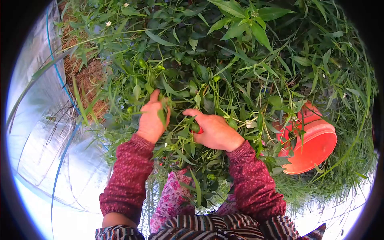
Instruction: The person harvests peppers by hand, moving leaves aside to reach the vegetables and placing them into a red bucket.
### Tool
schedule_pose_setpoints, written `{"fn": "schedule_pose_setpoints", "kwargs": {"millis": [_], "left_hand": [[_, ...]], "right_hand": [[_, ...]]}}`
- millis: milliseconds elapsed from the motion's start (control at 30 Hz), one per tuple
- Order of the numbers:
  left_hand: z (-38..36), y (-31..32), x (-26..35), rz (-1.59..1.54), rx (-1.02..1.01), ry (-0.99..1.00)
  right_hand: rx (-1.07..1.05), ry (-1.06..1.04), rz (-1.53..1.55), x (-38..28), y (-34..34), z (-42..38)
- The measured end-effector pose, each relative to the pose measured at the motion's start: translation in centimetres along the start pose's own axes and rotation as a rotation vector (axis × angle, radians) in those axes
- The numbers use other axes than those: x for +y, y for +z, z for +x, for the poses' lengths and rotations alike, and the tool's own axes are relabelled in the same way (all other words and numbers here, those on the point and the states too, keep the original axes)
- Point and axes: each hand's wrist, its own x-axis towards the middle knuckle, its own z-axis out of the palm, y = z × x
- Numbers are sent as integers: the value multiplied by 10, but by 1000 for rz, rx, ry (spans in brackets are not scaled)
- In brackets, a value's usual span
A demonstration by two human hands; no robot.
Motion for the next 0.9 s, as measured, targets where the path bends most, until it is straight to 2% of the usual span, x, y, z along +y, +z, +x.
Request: {"fn": "schedule_pose_setpoints", "kwargs": {"millis": [100, 167, 233, 267, 333, 367, 400, 467, 533, 600, 633, 733, 767, 800, 867, 900], "left_hand": [[-22, -20, -12, -388, -45, -270], [-31, -44, -18, -357, -19, -253], [-28, -69, -24, -611, -119, -224], [-26, -80, -25, -608, -120, -226], [-22, -103, -25, -917, -206, -371], [-19, -115, -23, -1025, -225, -549], [-19, -116, -29, -1024, -226, -550], [-15, -116, -38, -1331, -192, -449], [-16, -128, -35, -1360, -255, -482], [-15, -129, -29, -1256, -484, -635], [-13, -123, -22, -1182, -503, -608], [-14, -113, -15, -1230, -555, -662], [-17, -106, -12, -1071, -540, -406], [-17, -108, -7, -897, -757, -649], [-30, -90, -4, -1021, -613, -501], [-22, -103, 17, -1128, -590, -627]], "right_hand": [[-11, -9, -23, -3, 1, 0], [4, -29, -26, -4, 2, 0], [-4, -28, -22, -5, 0, 1], [-10, -26, -20, -5, 0, 1], [-6, -29, -14, -7, 0, 1], [-15, -16, -13, -9, -1, 0], [-24, -3, -12, -9, -2, 0], [-20, -9, -1, -8, -2, 0], [-16, -16, 13, -8, -2, 1], [-8, -23, 23, -10, -4, 0], [-5, -24, 25, -11, -6, 0], [-10, 16, 57, -14, -8, -2], [22, 0, 137, -15, -8, -3], [67, -8, 212, -15, -11, -5], [102, -39, 571, -16, -15, -7], [153, -96, 822, -11, -8, -7]]}}
